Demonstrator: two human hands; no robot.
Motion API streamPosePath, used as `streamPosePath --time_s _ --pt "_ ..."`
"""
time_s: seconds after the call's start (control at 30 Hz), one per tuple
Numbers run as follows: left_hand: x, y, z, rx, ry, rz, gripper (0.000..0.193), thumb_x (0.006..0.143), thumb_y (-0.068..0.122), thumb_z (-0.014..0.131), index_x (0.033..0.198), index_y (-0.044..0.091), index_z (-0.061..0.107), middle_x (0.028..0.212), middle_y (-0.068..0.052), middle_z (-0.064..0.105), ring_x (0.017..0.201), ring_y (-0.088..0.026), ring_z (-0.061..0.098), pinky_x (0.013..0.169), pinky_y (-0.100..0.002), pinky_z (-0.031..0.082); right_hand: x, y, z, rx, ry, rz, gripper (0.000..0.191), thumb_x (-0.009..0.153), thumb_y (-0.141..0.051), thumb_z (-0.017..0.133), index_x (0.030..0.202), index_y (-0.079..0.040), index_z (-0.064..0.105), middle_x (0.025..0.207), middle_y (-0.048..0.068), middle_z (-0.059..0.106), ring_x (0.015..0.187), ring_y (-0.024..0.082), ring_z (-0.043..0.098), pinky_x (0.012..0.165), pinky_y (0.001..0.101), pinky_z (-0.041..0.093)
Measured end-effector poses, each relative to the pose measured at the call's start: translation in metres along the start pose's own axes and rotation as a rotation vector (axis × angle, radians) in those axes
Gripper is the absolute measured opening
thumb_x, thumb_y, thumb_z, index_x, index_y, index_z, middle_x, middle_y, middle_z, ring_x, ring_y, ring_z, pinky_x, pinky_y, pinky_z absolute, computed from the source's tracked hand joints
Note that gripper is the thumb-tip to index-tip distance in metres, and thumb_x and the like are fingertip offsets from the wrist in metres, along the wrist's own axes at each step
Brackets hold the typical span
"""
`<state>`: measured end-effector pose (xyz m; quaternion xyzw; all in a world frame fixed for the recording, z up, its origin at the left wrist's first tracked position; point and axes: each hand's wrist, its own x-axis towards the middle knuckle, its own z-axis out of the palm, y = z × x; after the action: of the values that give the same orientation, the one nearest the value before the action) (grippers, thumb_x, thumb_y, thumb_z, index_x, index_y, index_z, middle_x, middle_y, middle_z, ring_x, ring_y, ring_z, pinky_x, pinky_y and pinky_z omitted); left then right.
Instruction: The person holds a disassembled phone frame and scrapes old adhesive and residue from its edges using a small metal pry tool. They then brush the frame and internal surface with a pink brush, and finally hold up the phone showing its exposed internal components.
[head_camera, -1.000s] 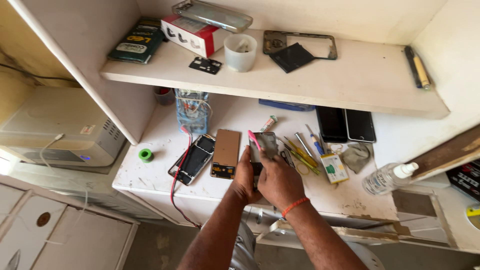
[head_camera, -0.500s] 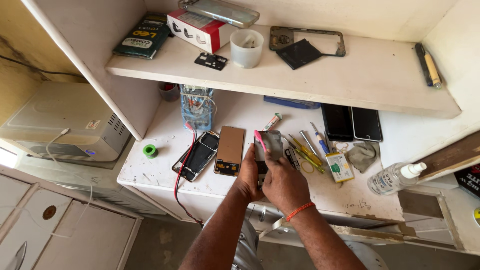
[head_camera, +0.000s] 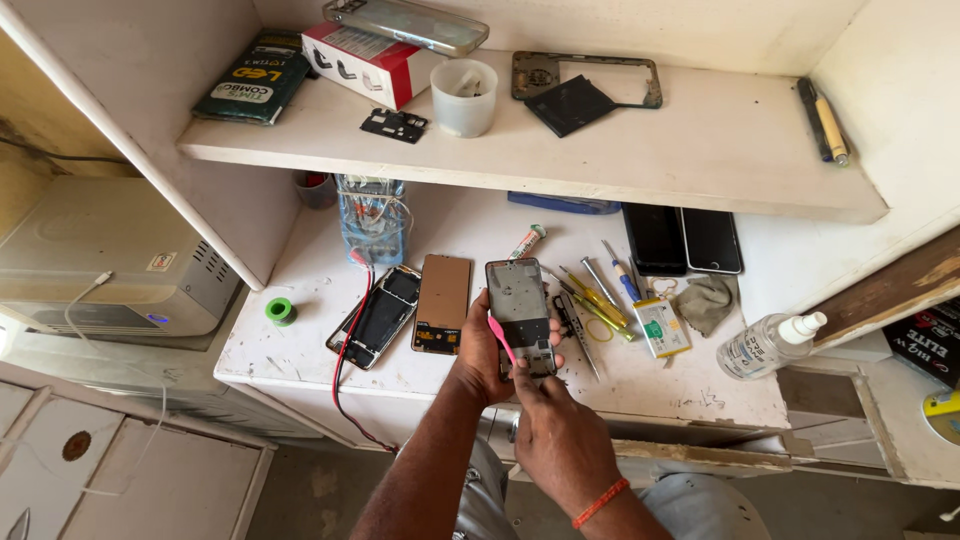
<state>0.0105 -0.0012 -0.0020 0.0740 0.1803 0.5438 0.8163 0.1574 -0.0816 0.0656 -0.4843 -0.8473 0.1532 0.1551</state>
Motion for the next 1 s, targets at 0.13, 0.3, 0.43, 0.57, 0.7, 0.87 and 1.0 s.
streamPosePath --time_s 0.13,0.3,0.43,0.57,0.7,0.87,1.0 --pt "-0.002 -0.001 0.002 0.007 0.057 0.032 0.092 0.099 0.078 0.015 0.138 0.004 0.056 0.102 -0.02 0.073 0.085 -0.03 0.076 0.073 -0.047 0.066 -0.002 0.003 0.001 0.019 -0.003 0.008 0.065 0.082 -0.01 0.065 0.147 -0.013 0.058 0.096 0.015 0.064 0.072 0.036 0.071 0.066 0.0479 0.059" --pt "0.0 0.0 0.0 0.006 0.071 0.02 0.096 0.099 0.078 0.015 0.139 0.0 0.054 0.104 -0.021 0.073 0.086 -0.031 0.076 0.072 -0.047 0.066 -0.002 0.007 0.006 0.036 -0.013 0.018 0.061 0.082 -0.01 0.064 0.143 -0.013 0.057 0.095 0.013 0.065 0.074 0.035 0.071 0.067 0.0471 0.06" --pt "0.001 0.0 -0.002 0.022 0.037 0.031 0.094 0.097 0.077 0.015 0.142 0.004 0.053 0.105 -0.021 0.073 0.088 -0.03 0.076 0.074 -0.047 0.067 -0.003 0.01 0.009 0.049 0.02 -0.001 0.066 0.081 -0.01 0.065 0.146 -0.014 0.058 0.095 0.014 0.065 0.073 0.035 0.07 0.067 0.0476 0.059" --pt "0.002 0.0 -0.003 0.025 0.058 0.021 0.096 0.098 0.079 0.015 0.141 0.001 0.052 0.106 -0.022 0.073 0.088 -0.031 0.076 0.074 -0.047 0.067 -0.004 0.011 0.01 0.041 0.006 0.0 0.068 0.081 -0.01 0.064 0.149 -0.015 0.056 0.094 0.013 0.065 0.073 0.035 0.07 0.066 0.0474 0.059" --pt "0.001 0.0 -0.002 0.009 0.068 0.016 0.097 0.098 0.079 0.016 0.141 0.0 0.052 0.106 -0.022 0.072 0.088 -0.03 0.076 0.074 -0.048 0.067 -0.004 0.012 0.01 0.038 -0.015 0.012 0.069 0.082 -0.01 0.063 0.15 -0.016 0.054 0.094 0.013 0.064 0.073 0.035 0.07 0.066 0.0476 0.059" --pt "-0.001 0.0 0.002 0.032 0.065 0.032 0.094 0.098 0.078 0.016 0.141 0.004 0.054 0.106 -0.021 0.073 0.088 -0.03 0.075 0.075 -0.048 0.066 -0.005 0.013 0.01 0.049 -0.006 -0.011 0.065 0.083 -0.009 0.063 0.147 -0.013 0.054 0.093 0.014 0.064 0.072 0.035 0.07 0.065 0.0479 0.059" --pt "-0.002 0.001 0.004 0.042 0.059 0.039 0.092 0.099 0.076 0.015 0.141 0.004 0.054 0.106 -0.021 0.072 0.089 -0.03 0.076 0.075 -0.049 0.066 -0.009 0.012 0.009 0.042 -0.033 0.0 0.066 0.085 -0.01 0.062 0.15 -0.012 0.053 0.089 0.013 0.062 0.072 0.035 0.069 0.065 0.0474 0.059"
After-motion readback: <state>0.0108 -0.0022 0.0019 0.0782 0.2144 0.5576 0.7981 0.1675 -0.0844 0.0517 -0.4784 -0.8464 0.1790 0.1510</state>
